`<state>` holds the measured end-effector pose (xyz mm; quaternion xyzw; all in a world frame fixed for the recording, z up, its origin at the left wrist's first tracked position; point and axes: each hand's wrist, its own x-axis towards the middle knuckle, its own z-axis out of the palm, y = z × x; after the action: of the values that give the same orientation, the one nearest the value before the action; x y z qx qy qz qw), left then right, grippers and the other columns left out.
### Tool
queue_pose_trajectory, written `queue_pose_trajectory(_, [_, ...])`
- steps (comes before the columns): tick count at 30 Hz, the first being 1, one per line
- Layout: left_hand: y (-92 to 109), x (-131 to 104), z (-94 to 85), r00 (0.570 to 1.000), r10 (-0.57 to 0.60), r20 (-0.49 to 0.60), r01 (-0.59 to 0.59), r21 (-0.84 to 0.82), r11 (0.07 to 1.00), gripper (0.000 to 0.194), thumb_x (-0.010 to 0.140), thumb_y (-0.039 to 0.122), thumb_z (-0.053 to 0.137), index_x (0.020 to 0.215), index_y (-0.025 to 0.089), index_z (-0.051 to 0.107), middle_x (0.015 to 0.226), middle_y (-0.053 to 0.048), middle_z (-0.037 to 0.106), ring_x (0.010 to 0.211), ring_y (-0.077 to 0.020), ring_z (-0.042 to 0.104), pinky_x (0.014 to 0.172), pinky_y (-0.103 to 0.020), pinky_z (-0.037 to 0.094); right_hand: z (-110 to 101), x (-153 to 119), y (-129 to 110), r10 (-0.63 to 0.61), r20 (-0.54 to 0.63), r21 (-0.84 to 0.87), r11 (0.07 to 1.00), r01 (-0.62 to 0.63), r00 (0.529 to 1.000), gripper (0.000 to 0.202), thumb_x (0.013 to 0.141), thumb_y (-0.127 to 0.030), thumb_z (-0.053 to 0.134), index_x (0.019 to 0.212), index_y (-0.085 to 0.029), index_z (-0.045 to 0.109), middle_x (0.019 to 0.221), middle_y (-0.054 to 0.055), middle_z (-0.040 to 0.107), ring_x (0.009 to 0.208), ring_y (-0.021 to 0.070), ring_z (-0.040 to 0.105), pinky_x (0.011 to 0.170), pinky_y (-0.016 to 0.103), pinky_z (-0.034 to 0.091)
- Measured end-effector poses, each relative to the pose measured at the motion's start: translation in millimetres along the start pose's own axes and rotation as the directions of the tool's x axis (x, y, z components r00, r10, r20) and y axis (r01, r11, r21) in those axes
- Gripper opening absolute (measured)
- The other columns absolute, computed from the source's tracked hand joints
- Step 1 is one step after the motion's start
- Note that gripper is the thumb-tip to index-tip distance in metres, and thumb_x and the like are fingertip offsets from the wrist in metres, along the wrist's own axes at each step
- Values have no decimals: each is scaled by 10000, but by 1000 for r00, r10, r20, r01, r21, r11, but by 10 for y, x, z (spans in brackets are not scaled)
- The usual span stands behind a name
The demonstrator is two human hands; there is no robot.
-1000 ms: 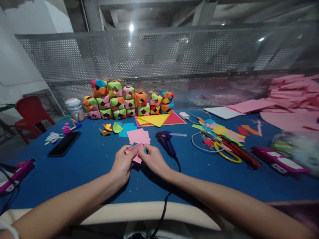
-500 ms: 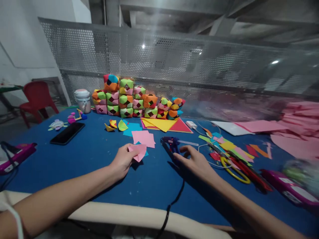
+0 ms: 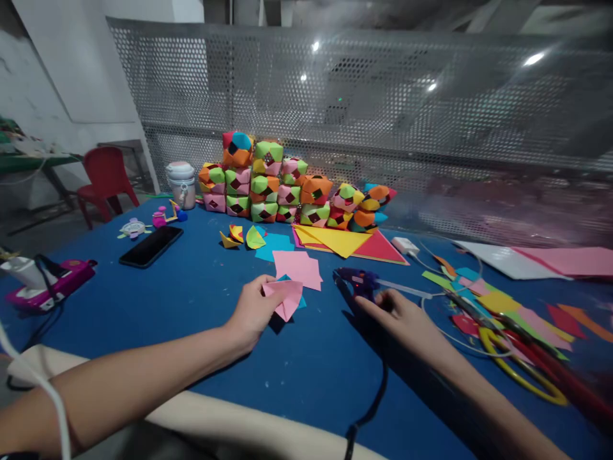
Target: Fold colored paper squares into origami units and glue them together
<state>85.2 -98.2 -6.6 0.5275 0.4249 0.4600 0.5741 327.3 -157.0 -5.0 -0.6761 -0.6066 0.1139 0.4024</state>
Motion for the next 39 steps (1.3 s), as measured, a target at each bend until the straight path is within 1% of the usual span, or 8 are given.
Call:
queue_pose_trajectory(3, [7,-18,17,1000,-2,20,0,57,998,159,664,264,632,726,140,555,631,2,562,560,-110,501,501,-207,324,-130,-143,-176,10,94,-183,983,8,996,404,757,-507,517,505,-216,393,441,-29,418,422,117,381,409,246,290])
queue_pose_trajectory(6, [23,-75,70,998,13,66,-23,140,990,113,675,233,615,729,142,575,637,8,564,566,-107,491,508,-207,327,-103,-217,-477,-136,147,-78,986,149,980,294,809,-436,480,619,-213,504,553,-3,513,506,132,454,463,241,356])
queue_pose_trajectory(10, [54,-157,137,989,57,133,-80,173,982,118,694,238,614,770,149,629,681,2,603,603,-118,514,548,-213,360,140,-159,-715,-258,175,92,965,245,950,198,824,-349,492,863,-193,607,758,41,634,625,147,550,577,253,432])
queue_pose_trajectory(16, [86,-184,163,979,26,204,-48,101,994,204,727,313,622,836,162,705,822,-51,687,716,-161,577,643,-242,409,347,-124,-659,-167,147,226,965,131,975,247,806,-360,505,672,-176,601,605,21,605,544,136,523,512,243,412])
queue_pose_trajectory(22, [62,-159,187,989,-45,140,32,96,995,185,686,307,668,767,148,715,745,-51,684,675,-155,578,604,-237,405,387,-147,-599,-26,208,328,944,-45,978,242,764,-365,530,624,-171,567,548,-1,570,511,120,497,478,227,388])
queue_pose_trajectory(28, [73,-163,183,990,-63,123,48,121,992,189,677,302,675,768,140,710,741,-53,681,668,-148,571,598,-236,402,411,-121,-589,8,266,350,931,-105,964,231,777,-351,522,637,-170,558,552,-7,566,525,119,507,501,230,398])
queue_pose_trajectory(34, [12,-90,117,994,-46,97,30,161,986,201,693,290,650,811,134,693,735,-46,672,648,-142,558,582,-232,394,132,-146,-607,-56,331,274,961,-39,942,260,818,-406,484,858,-179,604,674,16,612,591,136,545,539,247,421])
queue_pose_trajectory(39, [-1,-62,112,996,7,91,-30,258,966,188,677,263,649,806,130,679,726,-34,662,625,-136,549,559,-224,385,-71,-170,-563,-12,442,119,992,-45,897,240,812,-400,494,803,-187,604,698,20,610,604,138,537,535,248,397])
